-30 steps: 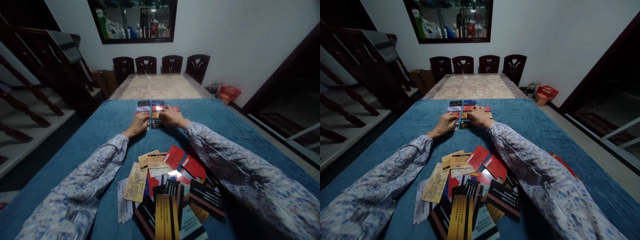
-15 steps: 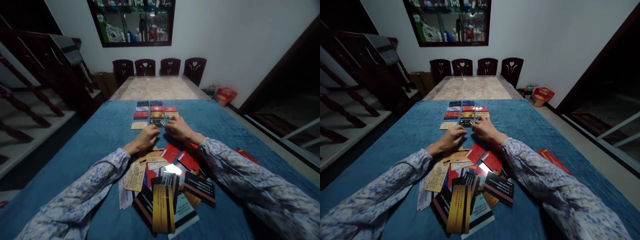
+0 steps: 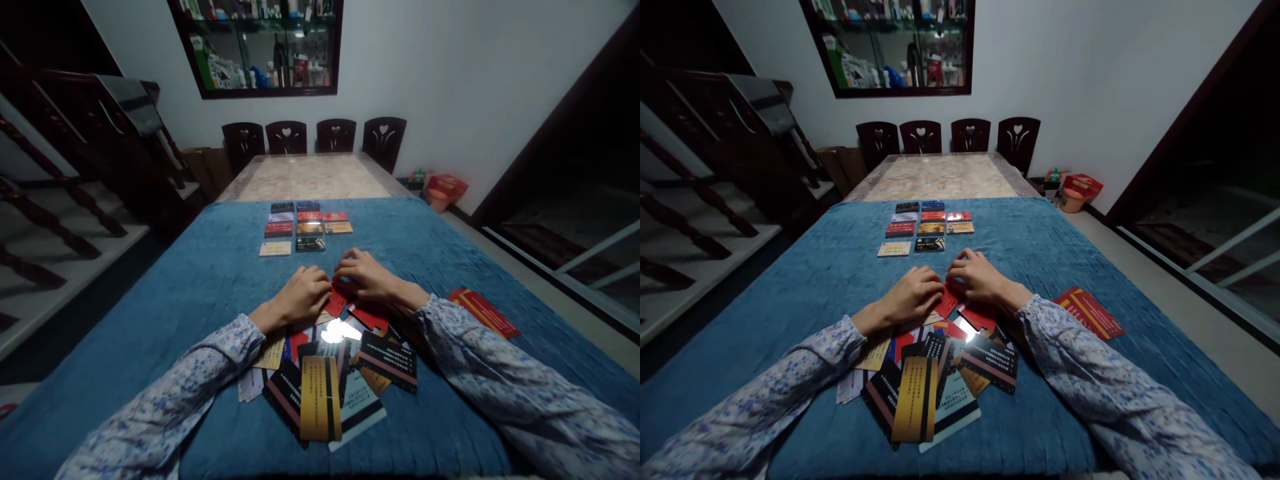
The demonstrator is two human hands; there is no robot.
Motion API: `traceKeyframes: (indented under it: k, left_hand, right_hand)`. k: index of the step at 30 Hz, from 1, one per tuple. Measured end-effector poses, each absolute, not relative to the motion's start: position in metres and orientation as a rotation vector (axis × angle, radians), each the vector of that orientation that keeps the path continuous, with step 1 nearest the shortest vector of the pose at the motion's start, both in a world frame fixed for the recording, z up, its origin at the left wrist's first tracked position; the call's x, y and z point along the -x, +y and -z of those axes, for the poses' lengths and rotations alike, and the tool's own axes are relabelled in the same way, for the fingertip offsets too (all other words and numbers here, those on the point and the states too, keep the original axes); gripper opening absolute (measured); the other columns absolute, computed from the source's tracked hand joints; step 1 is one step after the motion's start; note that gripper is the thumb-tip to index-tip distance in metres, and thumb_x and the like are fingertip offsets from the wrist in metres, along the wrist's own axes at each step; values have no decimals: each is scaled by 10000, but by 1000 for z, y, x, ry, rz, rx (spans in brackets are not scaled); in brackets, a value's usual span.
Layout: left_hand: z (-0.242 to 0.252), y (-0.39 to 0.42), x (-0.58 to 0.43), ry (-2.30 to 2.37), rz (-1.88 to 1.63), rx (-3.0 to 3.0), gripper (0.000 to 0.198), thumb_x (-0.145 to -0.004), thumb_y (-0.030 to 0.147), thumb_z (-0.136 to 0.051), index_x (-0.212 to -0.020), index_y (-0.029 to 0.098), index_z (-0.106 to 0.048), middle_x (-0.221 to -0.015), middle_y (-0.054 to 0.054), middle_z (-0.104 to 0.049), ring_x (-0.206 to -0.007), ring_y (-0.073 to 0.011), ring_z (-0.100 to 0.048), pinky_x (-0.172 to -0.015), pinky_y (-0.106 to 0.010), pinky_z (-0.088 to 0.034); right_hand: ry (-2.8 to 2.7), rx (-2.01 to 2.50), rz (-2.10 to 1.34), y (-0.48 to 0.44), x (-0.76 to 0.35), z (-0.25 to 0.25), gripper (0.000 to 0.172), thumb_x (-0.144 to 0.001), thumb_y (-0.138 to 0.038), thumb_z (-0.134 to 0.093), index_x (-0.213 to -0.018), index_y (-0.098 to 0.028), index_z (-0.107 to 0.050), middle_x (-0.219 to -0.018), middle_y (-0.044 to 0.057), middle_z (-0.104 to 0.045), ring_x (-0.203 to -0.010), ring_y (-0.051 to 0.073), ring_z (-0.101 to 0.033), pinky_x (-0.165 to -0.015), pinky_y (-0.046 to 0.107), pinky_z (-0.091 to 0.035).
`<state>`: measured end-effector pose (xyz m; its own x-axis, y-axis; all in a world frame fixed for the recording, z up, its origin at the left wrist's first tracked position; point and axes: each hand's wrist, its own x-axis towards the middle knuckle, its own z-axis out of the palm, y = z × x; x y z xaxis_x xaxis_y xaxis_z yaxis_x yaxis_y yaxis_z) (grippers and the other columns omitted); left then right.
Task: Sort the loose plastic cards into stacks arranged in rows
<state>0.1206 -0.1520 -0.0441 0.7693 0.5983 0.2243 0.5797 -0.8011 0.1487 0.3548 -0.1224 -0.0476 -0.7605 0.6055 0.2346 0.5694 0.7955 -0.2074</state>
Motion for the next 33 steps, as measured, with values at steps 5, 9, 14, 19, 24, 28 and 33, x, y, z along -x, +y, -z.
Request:
traceKeyframes:
  k: [5,9,14,19,24,28,33]
  left_hand:
    - [37,-163,-126,1035,-258,-2929,248,-974,381,-595,-941,170,-721,-1042,-98,-699,-1001,-246,-567,-868,-401,-404]
    - [34,-167,-131,1119,-203,-2921,334,-937,487,-635,-954,164,-717,-1073,-111,-688,-1011,-262,-561,-880,-416,-406]
    - [34,-172,-135,1195,-212,-2923,423,-898,585,-649,-970,173,-712,-1065,-118,-673,-1018,-276,-562,-880,-421,-415]
    - [33,-176,-138,1303,-132,-2903,477,-892,610,-638,-1024,158,-708,-1037,-134,-662,-1029,-303,-573,-887,-443,-437]
    - [32,-177,-139,1388,-121,-2848,356,-888,502,-637,-969,163,-710,-1010,-139,-665,-998,-307,-589,-870,-441,-466]
    - [32,-177,-139,1406,-151,-2847,252,-859,405,-642,-927,171,-711,-983,-138,-669,-962,-299,-603,-843,-427,-484]
    - [33,-178,-139,1441,-165,-2844,227,-854,369,-623,-912,172,-719,-969,-142,-675,-942,-298,-612,-833,-431,-494]
  right_hand:
    - [-2698,917,-217,-126,-355,53,237,-940,-263,-599,-1106,-247,-766,-1186,103,-748,-1166,308,-499,-920,472,-373]
    - [-2707,918,-237,-128,-356,55,266,-945,-277,-584,-1134,-248,-767,-1236,102,-739,-1155,309,-501,-926,483,-390]
    - [-2711,961,-243,-128,-357,55,312,-938,-297,-581,-1193,-262,-757,-1287,107,-724,-1166,318,-491,-921,494,-406]
    - [-2780,931,-290,-123,-357,49,340,-915,-304,-598,-1215,-247,-749,-1317,104,-711,-1144,315,-496,-921,487,-420]
    - [-2809,922,-296,-120,-356,44,337,-850,-263,-660,-1172,-235,-756,-1296,88,-716,-1128,304,-507,-951,478,-424]
    - [-2813,892,-299,-119,-355,43,318,-834,-267,-685,-1141,-227,-760,-1287,93,-713,-1125,296,-514,-952,459,-433]
    - [-2818,827,-297,-119,-354,41,278,-827,-282,-705,-1089,-210,-765,-1252,109,-720,-1094,295,-533,-964,469,-437]
